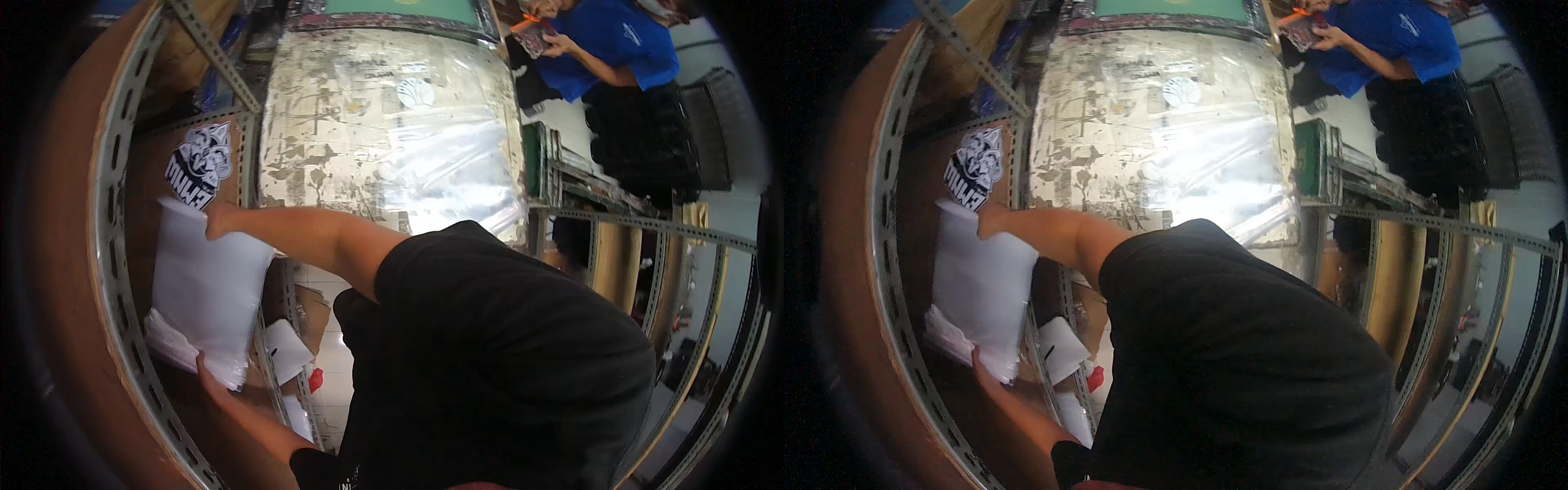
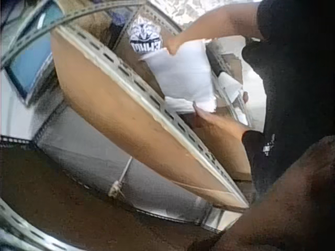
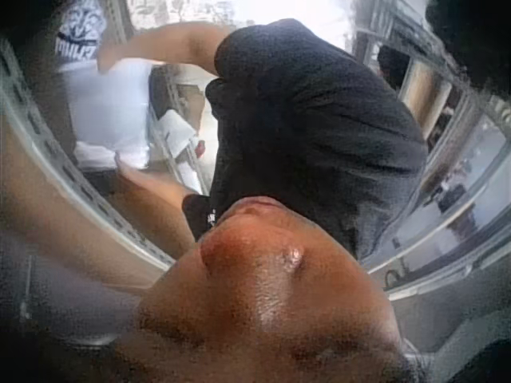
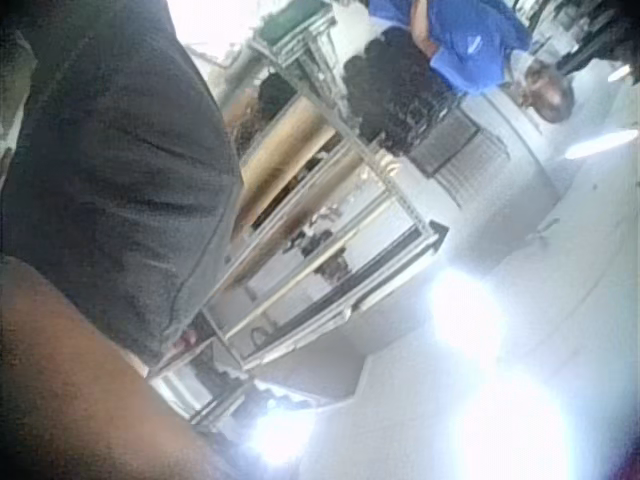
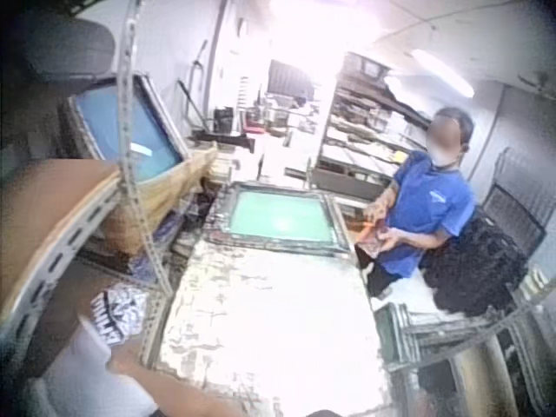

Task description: The person retrieves a notebook and pen from a shelf, writes on the notebook, then places it back. They then pick up a stack of white plastic bags, separate them, and place them on a workbench.

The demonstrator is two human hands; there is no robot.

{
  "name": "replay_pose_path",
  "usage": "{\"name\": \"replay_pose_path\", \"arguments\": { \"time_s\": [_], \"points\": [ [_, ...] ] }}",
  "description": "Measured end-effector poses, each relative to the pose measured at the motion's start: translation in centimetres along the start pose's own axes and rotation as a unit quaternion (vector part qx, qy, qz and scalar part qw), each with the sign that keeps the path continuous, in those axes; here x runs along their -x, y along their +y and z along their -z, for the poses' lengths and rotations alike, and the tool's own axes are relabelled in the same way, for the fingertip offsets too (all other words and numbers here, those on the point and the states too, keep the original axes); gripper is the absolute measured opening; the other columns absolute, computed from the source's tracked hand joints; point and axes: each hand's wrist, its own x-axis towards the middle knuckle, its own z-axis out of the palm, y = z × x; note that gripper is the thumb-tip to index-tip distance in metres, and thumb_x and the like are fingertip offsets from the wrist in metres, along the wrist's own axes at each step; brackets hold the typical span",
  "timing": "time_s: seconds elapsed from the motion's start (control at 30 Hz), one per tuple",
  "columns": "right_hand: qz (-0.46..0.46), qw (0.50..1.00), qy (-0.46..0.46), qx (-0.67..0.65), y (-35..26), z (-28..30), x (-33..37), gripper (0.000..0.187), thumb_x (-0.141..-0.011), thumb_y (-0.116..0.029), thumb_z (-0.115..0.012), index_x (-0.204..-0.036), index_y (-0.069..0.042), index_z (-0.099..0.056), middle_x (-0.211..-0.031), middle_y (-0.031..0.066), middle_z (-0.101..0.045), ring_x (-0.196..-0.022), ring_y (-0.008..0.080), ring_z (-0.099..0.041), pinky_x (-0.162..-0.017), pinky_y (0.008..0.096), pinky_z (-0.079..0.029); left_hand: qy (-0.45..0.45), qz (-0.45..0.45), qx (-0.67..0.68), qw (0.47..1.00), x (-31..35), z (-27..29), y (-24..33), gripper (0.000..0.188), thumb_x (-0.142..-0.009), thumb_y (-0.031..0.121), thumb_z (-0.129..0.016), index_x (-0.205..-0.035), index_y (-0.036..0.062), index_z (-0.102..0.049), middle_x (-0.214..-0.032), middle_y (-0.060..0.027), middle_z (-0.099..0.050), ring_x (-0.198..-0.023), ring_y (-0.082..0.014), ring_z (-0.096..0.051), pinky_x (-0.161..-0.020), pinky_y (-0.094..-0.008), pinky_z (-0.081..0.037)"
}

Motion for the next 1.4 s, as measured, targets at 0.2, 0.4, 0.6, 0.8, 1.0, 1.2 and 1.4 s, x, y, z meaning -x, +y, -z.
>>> {"name": "replay_pose_path", "arguments": {
  "time_s": [0.2, 0.4, 0.6, 0.8, 1.0, 1.2, 1.4],
  "points": [
    [0.149, 0.952, 0.263, -0.045, -0.7, 7.5, 19.0, 0.047, -0.087, -0.013, -0.076, -0.131, -0.003, -0.065, -0.126, 0.0215, -0.067, -0.121, 0.0365, -0.064, -0.103, 0.0451, -0.053, 0.046, 0.041, -0.002, 0.998, 2.1, 1.4, -2.0, 0.076, -0.082, 0.041, -0.081, -0.139, -0.0024, -0.058, -0.134, -0.0146, -0.063, -0.118, -0.0323, -0.062, -0.103, -0.0452, -0.051],
    [0.023, 0.866, 0.408, 0.289, 22.8, 25.3, 39.5, 0.054, -0.070, 0.018, -0.055, -0.119, 0.000, -0.071, -0.118, 0.0207, -0.071, -0.118, 0.0385, -0.062, -0.107, 0.0451, -0.049, 0.082, 0.007, -0.079, 0.993, 0.9, 0.8, 1.2, 0.080, -0.079, 0.043, -0.083, -0.140, -0.0039, -0.058, -0.137, -0.0161, -0.061, -0.120, -0.0330, -0.060, -0.104, -0.0479, -0.050],
    [-0.013, 0.904, 0.235, 0.357, 26.5, 29.5, 44.7, 0.061, -0.074, 0.000, -0.076, -0.133, -0.005, -0.062, -0.123, 0.0169, -0.064, -0.121, 0.0380, -0.057, -0.107, 0.0451, -0.047, 0.090, -0.027, -0.211, 0.973, -1.5, 0.9, 3.0, 0.102, -0.078, 0.058, -0.082, -0.150, -0.0047, -0.046, -0.143, -0.0218, -0.057, -0.128, -0.0392, -0.057, -0.112, -0.0517, -0.044],
    [0.001, 0.908, 0.224, 0.355, 29.1, 29.3, 44.5, 0.037, -0.076, -0.004, -0.076, -0.111, -0.008, -0.068, -0.106, 0.0132, -0.066, -0.111, 0.0348, -0.059, -0.097, 0.0444, -0.049, 0.191, -0.102, -0.317, 0.923, -2.7, 0.9, 2.9, 0.112, -0.077, 0.067, -0.079, -0.153, -0.0041, -0.039, -0.146, -0.0256, -0.053, -0.133, -0.0431, -0.053, -0.115, -0.0528, -0.040],
    [0.010, 0.913, 0.215, 0.346, 29.1, 28.6, 46.3, 0.036, -0.075, -0.013, -0.078, -0.110, -0.009, -0.069, -0.106, 0.0115, -0.068, -0.112, 0.0339, -0.059, -0.099, 0.0467, -0.047, 0.467, -0.198, -0.575, 0.642, -1.5, 0.2, 2.8, 0.121, -0.076, 0.076, -0.076, -0.157, -0.0036, -0.033, -0.148, -0.0295, -0.050, -0.137, -0.0470, -0.049, -0.118, -0.0539, -0.037],
    [-0.058, 0.917, 0.109, 0.380, 28.9, 29.0, 46.6, 0.032, -0.078, -0.018, -0.076, -0.109, -0.010, -0.070, -0.107, 0.0098, -0.069, -0.114, 0.0315, -0.059, -0.098, 0.0481, -0.044, 0.407, -0.456, -0.483, 0.627, 6.7, -13.5, 4.0, 0.087, -0.090, 0.057, -0.075, -0.146, -0.0037, -0.048, -0.143, -0.0273, -0.055, -0.134, -0.0435, -0.053, -0.114, -0.0522, -0.041],
    [0.053, 0.905, 0.258, 0.334, 29.5, 26.8, 48.4, 0.017, -0.086, -0.014, -0.070, -0.102, -0.010, -0.068, -0.098, 0.0104, -0.070, -0.102, 0.0311, -0.064, -0.092, 0.0439, -0.047, -0.156, -0.511, -0.356, 0.767, 20.5, -46.1, -2.5, 0.038, -0.094, 0.003, -0.064, -0.131, 0.0045, -0.066, -0.132, -0.0178, -0.065, -0.121, -0.0353, -0.062, -0.109, -0.0431, -0.046]
  ]
}}
